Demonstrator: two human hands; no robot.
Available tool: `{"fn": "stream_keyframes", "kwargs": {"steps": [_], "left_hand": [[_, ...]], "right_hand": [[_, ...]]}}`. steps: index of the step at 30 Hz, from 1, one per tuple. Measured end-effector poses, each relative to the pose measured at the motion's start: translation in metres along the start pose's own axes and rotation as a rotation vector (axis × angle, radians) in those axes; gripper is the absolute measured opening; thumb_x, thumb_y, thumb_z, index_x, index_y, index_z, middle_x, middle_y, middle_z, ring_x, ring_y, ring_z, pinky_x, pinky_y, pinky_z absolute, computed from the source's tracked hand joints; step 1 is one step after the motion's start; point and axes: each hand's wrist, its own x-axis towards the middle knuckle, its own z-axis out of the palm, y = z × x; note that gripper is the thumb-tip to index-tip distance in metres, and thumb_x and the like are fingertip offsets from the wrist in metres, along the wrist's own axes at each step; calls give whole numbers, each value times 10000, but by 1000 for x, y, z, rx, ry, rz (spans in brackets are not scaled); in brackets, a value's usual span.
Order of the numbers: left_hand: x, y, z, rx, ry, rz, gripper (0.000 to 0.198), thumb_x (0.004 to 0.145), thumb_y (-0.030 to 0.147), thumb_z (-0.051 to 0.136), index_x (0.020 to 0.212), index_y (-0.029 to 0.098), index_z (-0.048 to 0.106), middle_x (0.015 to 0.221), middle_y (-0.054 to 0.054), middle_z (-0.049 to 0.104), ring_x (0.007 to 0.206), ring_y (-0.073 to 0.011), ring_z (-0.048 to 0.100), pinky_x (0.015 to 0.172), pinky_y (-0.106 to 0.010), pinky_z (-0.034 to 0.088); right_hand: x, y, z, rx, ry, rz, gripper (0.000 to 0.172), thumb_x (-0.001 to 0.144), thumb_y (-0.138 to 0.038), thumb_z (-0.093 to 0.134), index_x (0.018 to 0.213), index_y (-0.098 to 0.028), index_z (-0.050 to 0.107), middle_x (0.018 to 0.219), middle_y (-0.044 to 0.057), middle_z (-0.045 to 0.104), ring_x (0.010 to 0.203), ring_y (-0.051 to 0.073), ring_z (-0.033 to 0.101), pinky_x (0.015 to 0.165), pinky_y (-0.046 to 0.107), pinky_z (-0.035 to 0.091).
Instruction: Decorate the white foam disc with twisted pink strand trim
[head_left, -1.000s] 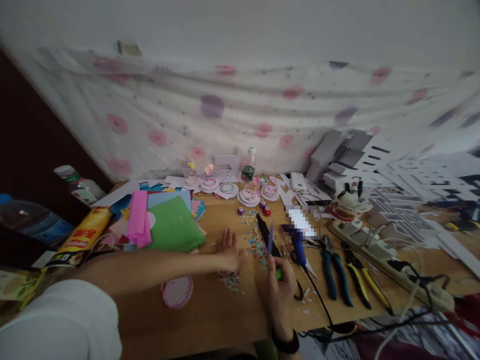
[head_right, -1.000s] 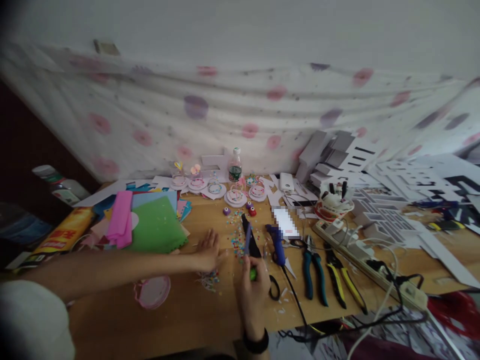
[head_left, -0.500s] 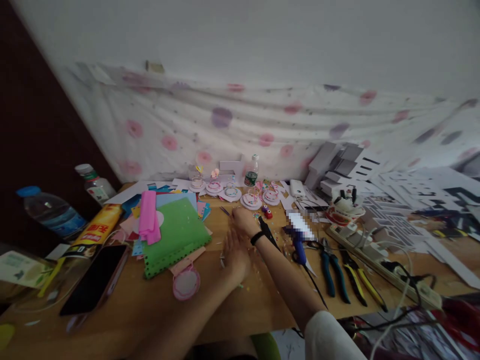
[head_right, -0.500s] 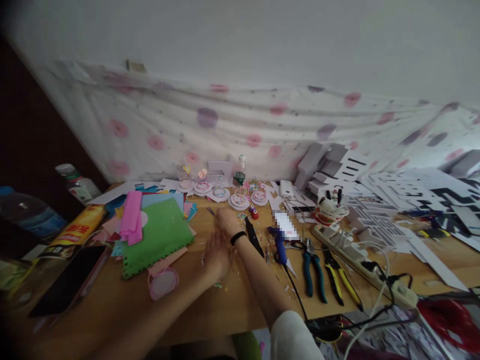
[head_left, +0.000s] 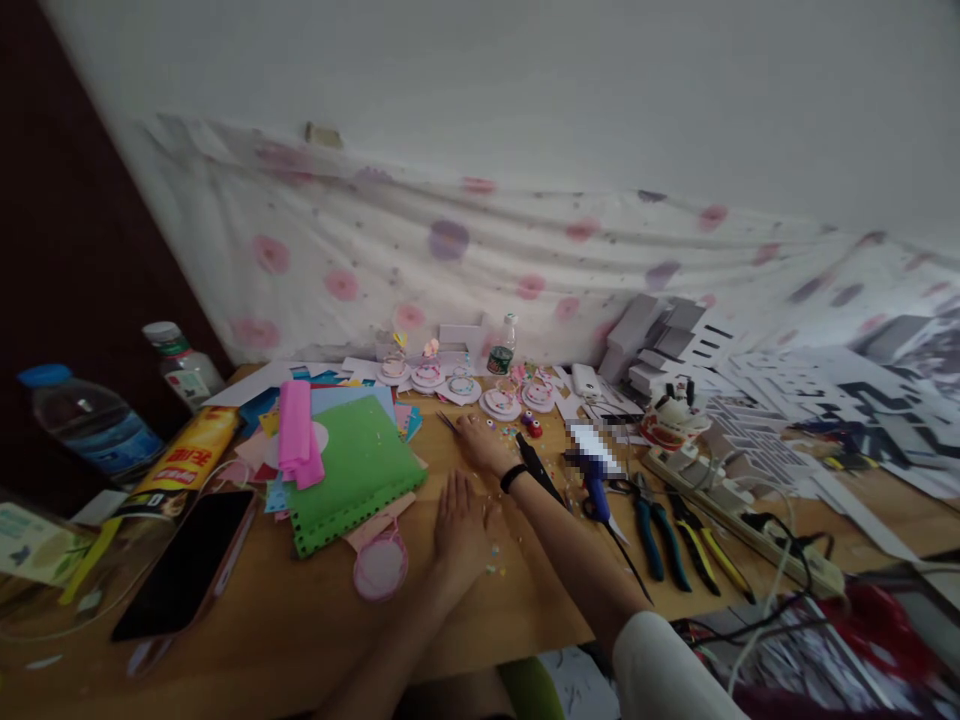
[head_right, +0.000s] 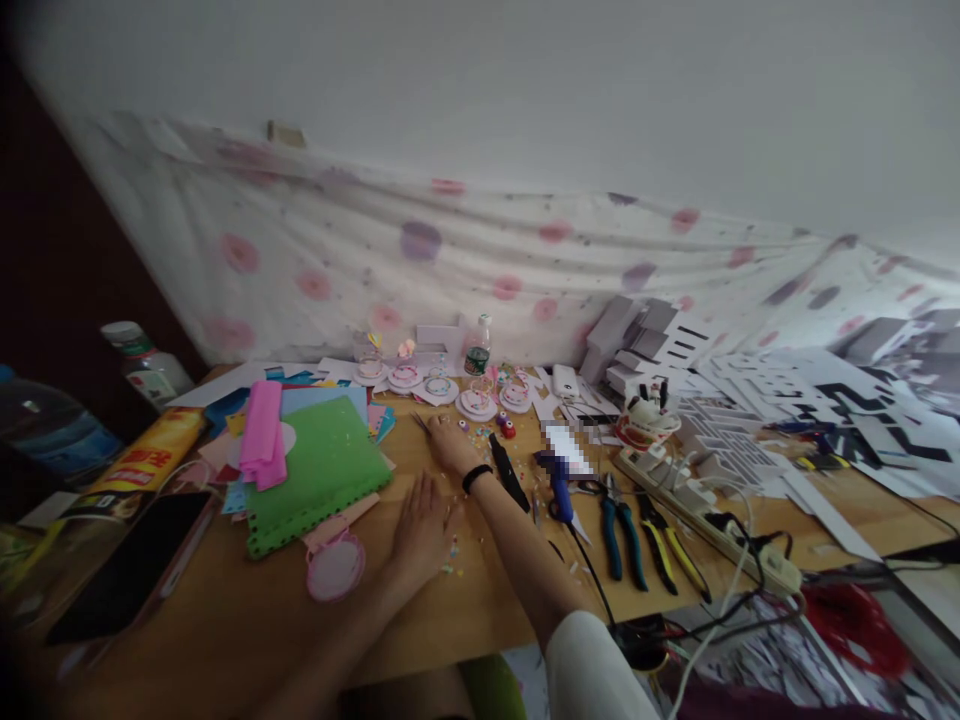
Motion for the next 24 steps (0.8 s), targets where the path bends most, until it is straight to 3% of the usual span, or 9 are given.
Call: {"fn": "stream_keyframes", "kwargs": {"steps": [4, 6, 9, 12, 15, 17, 21, 24], "left_hand": [[-16, -7, -1, -97, -41, 190, 531, 1028, 337, 372, 1461, 51, 489, 1568, -196, 454, 1482, -277, 405, 1217, -448, 355], [-15, -11, -4, -128, -48, 229, 524, 1039, 328, 343, 1471, 65, 480, 1585, -180, 436, 1500, -264, 374, 1226, -442, 343], [-5, -14, -5, -155, -57, 260, 529, 1051, 346, 307, 1475, 87, 486, 1604, -169, 409, 1522, -288, 326, 1244, -486, 293], [8, -14, -2, -182, -71, 282, 546, 1059, 378, 298, 1471, 77, 491, 1612, -187, 384, 1530, -303, 302, 1253, -509, 256], [15, -12, 1, -226, -88, 294, 538, 1062, 387, 348, 1460, 52, 486, 1586, -230, 411, 1517, -320, 328, 1238, -554, 264], [15, -12, 0, -278, -116, 347, 478, 1057, 384, 416, 1424, 101, 532, 1547, -199, 485, 1476, -303, 409, 1214, -571, 305], [15, -13, -5, -406, -169, 471, 352, 1051, 358, 473, 1297, 173, 643, 1415, -112, 638, 1352, -234, 566, 1167, -517, 402], [17, -13, -9, -463, -150, 462, 391, 1072, 317, 379, 1325, 161, 633, 1440, -118, 621, 1381, -216, 540, 1181, -489, 394]], "right_hand": [[-4, 0, 0, 177, 116, 33, 306, 988, -338, 659, 1243, -172, 630, 1261, 94, 646, 1074, 253, 663, 909, 469, 575], [-18, 1, -7, 285, 225, 62, 290, 983, -337, 663, 1215, -165, 638, 1224, 88, 661, 1061, 250, 667, 912, 470, 570], [-64, 1, -21, 455, 451, 127, 217, 1017, -332, 587, 1141, -159, 633, 1107, 86, 696, 1000, 220, 683, 898, 408, 566], [-134, -6, -28, 602, 712, 241, 278, 1055, -410, 446, 1055, -184, 606, 974, 75, 699, 862, 195, 693, 769, 333, 571], [-200, -18, -17, 708, 922, 384, 313, 1034, -473, 472, 937, -198, 586, 748, 5, 638, 633, 164, 628, 597, 282, 518], [-230, -24, -4, 768, 1017, 457, 335, 1011, -501, 512, 883, -199, 584, 673, -25, 591, 562, 149, 574, 549, 268, 478], [-261, -29, 20, 868, 1137, 561, 411, 934, -588, 601, 818, -194, 601, 632, -34, 573, 544, 145, 518, 536, 273, 420], [-277, -33, 33, 935, 1221, 635, 432, 883, -599, 659, 735, -197, 599, 620, -41, 533, 565, 139, 471, 548, 271, 375]]}}
